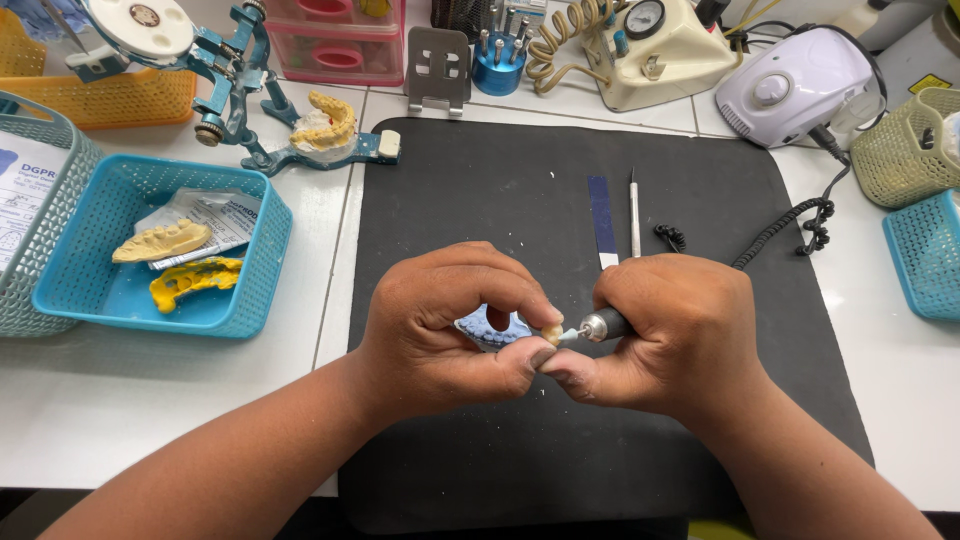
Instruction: The person fits a small artificial tooth into a blue dental mold, then uses a metal file and a rotary tool to adjust and smooth the tooth. The person repeatedly checks the fit by placing the tooth back into the mold.
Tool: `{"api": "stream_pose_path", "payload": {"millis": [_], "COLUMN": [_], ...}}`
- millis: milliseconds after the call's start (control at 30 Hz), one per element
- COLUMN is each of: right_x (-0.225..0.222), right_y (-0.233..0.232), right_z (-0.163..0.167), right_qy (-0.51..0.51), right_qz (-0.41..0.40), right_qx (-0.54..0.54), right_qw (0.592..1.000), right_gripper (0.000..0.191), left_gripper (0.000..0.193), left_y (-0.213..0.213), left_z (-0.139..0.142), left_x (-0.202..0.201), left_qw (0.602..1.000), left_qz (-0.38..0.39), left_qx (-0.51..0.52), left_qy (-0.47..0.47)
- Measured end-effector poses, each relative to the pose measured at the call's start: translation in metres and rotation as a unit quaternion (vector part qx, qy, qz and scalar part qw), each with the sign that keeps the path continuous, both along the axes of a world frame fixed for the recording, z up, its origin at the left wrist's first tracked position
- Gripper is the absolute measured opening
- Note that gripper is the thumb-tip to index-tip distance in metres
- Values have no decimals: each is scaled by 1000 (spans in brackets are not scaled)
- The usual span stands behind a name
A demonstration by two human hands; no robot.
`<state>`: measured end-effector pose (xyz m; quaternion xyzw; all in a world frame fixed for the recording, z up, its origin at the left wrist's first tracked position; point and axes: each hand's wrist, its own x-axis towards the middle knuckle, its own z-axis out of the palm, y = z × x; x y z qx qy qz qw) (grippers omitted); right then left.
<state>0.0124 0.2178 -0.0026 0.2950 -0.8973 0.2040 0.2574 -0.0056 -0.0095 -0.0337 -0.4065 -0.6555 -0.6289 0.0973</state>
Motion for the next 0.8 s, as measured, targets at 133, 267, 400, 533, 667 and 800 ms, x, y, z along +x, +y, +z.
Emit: {"api": "stream_pose_path", "payload": {"millis": [133, 267, 400, 533, 667, 800], "right_x": [0, 0, 1, 1, 1, 1], "right_y": [1, 2, 2, 2, 1, 1], "right_z": [0, 0, -1, 0, -1, -1], "right_qy": [-2, -8, 0, -8, -2, -3], "right_qz": [-5, 2, 1, -6, -7, -7], "right_qx": [-1, 2, 4, 7, 11, 12], "right_qw": [1000, 1000, 1000, 1000, 1000, 1000], "right_gripper": [69, 68, 69, 70, 70, 71], "left_gripper": [18, 18, 18, 17, 17, 18], "left_y": [0, 0, 0, -1, 0, 0], "left_z": [0, 1, 2, 2, 1, 1], "left_x": [0, 0, 1, 1, 0, 0], "left_qw": [1000, 1000, 1000, 1000, 1000, 1000], "left_qz": [2, 2, 0, 2, 3, 5], "left_qx": [0, -5, -6, -4, -8, -11], "left_qy": [2, -2, -2, -10, -3, -6]}}
